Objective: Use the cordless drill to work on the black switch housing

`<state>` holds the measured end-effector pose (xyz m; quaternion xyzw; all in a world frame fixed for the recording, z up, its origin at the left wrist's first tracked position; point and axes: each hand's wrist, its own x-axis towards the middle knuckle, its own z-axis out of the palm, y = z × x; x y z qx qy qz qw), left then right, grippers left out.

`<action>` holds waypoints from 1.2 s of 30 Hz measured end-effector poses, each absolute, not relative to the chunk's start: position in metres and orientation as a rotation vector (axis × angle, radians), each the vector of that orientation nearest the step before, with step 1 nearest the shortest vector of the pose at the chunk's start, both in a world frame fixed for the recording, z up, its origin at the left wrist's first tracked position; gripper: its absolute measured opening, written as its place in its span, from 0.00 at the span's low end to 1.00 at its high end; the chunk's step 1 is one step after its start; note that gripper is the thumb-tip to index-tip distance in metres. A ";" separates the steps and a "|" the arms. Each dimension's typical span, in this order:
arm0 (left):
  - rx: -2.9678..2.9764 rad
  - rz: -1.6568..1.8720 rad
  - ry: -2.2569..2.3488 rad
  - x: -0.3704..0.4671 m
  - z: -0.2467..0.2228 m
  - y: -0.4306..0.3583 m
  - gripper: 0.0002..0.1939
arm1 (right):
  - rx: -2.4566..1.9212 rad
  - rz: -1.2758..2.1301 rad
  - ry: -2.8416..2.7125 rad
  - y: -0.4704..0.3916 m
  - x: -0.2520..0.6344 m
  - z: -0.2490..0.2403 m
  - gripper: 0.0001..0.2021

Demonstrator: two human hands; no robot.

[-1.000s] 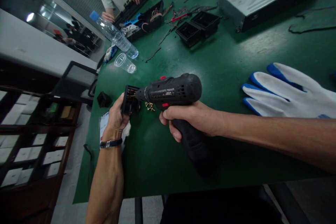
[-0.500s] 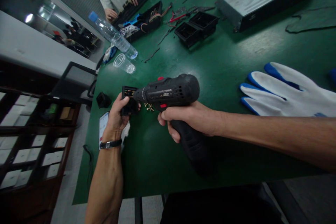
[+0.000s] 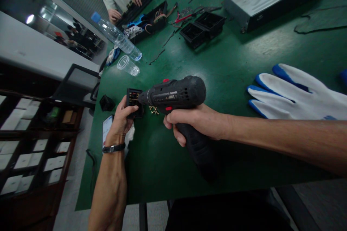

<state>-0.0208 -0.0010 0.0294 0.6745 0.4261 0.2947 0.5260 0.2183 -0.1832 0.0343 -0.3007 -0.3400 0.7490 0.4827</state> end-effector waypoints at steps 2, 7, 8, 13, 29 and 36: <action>1.630 0.720 1.011 -0.021 0.029 0.000 0.21 | -0.738 1.824 -0.833 -0.183 0.218 0.035 0.08; 1.654 0.725 1.015 -0.020 0.029 -0.001 0.22 | -0.747 1.827 -0.835 -0.184 0.218 0.037 0.08; 1.658 0.728 1.019 -0.020 0.029 -0.001 0.22 | -0.745 1.827 -0.833 -0.184 0.218 0.037 0.08; 1.659 0.726 1.027 -0.019 0.029 -0.001 0.22 | -0.733 1.829 -0.834 -0.184 0.218 0.035 0.08; 1.684 0.713 1.049 -0.018 0.032 -0.003 0.21 | -0.763 1.839 -0.832 -0.183 0.218 0.035 0.08; 1.704 0.693 1.040 -0.020 0.030 -0.001 0.21 | -0.764 1.839 -0.820 -0.183 0.218 0.035 0.08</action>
